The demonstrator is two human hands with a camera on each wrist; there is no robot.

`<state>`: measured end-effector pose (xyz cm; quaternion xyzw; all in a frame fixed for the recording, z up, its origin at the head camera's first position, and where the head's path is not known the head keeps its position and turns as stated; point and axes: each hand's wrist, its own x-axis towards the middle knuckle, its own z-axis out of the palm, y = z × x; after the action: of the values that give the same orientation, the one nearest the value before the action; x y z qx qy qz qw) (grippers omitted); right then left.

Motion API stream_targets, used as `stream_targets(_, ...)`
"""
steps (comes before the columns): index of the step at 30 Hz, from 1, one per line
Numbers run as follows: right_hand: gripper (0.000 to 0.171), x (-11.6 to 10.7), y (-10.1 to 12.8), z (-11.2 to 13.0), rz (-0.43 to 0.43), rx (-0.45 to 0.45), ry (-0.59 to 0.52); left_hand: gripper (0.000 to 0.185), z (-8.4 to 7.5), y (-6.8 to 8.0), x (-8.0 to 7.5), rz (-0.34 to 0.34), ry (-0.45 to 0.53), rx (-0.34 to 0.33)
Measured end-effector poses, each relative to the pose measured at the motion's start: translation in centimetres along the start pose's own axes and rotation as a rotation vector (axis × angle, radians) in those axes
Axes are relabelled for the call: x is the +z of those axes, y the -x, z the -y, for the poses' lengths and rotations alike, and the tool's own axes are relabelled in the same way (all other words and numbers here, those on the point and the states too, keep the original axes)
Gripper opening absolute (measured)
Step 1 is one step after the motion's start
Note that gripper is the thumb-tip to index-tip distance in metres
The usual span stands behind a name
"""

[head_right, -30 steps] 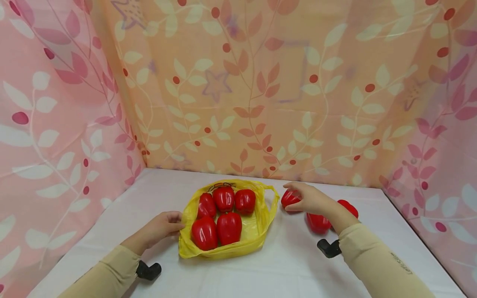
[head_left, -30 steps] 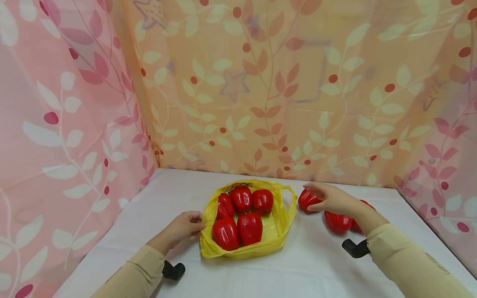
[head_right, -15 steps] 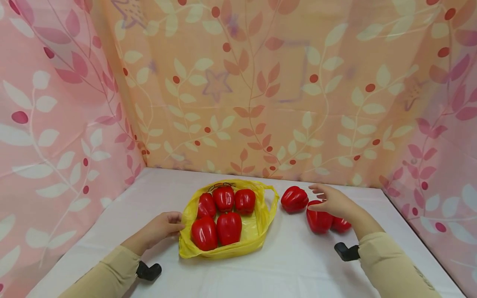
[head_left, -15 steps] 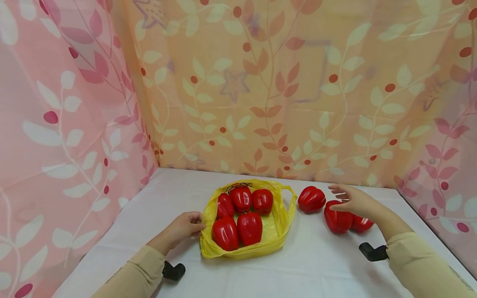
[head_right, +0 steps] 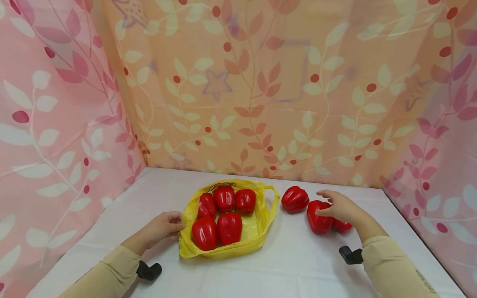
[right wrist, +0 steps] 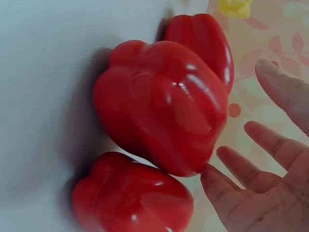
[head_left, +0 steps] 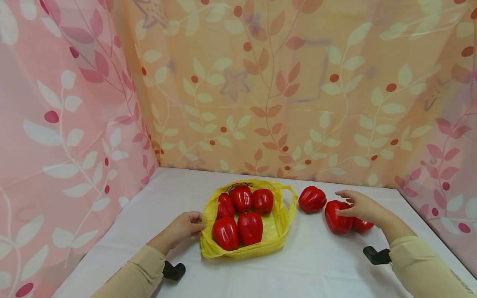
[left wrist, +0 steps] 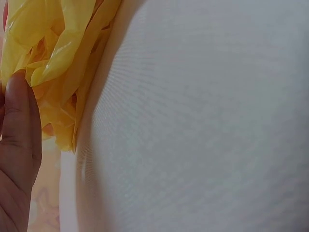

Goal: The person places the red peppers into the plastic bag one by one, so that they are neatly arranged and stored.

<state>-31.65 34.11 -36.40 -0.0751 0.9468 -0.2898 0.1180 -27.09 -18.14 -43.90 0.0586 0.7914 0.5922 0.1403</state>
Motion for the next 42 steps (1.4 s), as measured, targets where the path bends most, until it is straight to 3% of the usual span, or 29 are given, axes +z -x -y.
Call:
stream_targets(15, 0.081, 0.6, 0.3, -0.3, 0.006, 0.033, 0.014, 0.015, 0.2, -0.1, 0.0, -0.015, -0.003, -0.004)
stream_targets(26, 0.077, 1.5, 1.6, 0.4, -0.013, -0.031, 0.069, 0.016, 0.3, 0.0, 0.1, -0.020, -0.017, 0.000)
stream_targets(42, 0.088, 3.8, 2.1, 0.2, 0.029, -0.062, -0.120, 0.015, 0.2, -0.2, 0.1, -0.019, -0.012, -0.011)
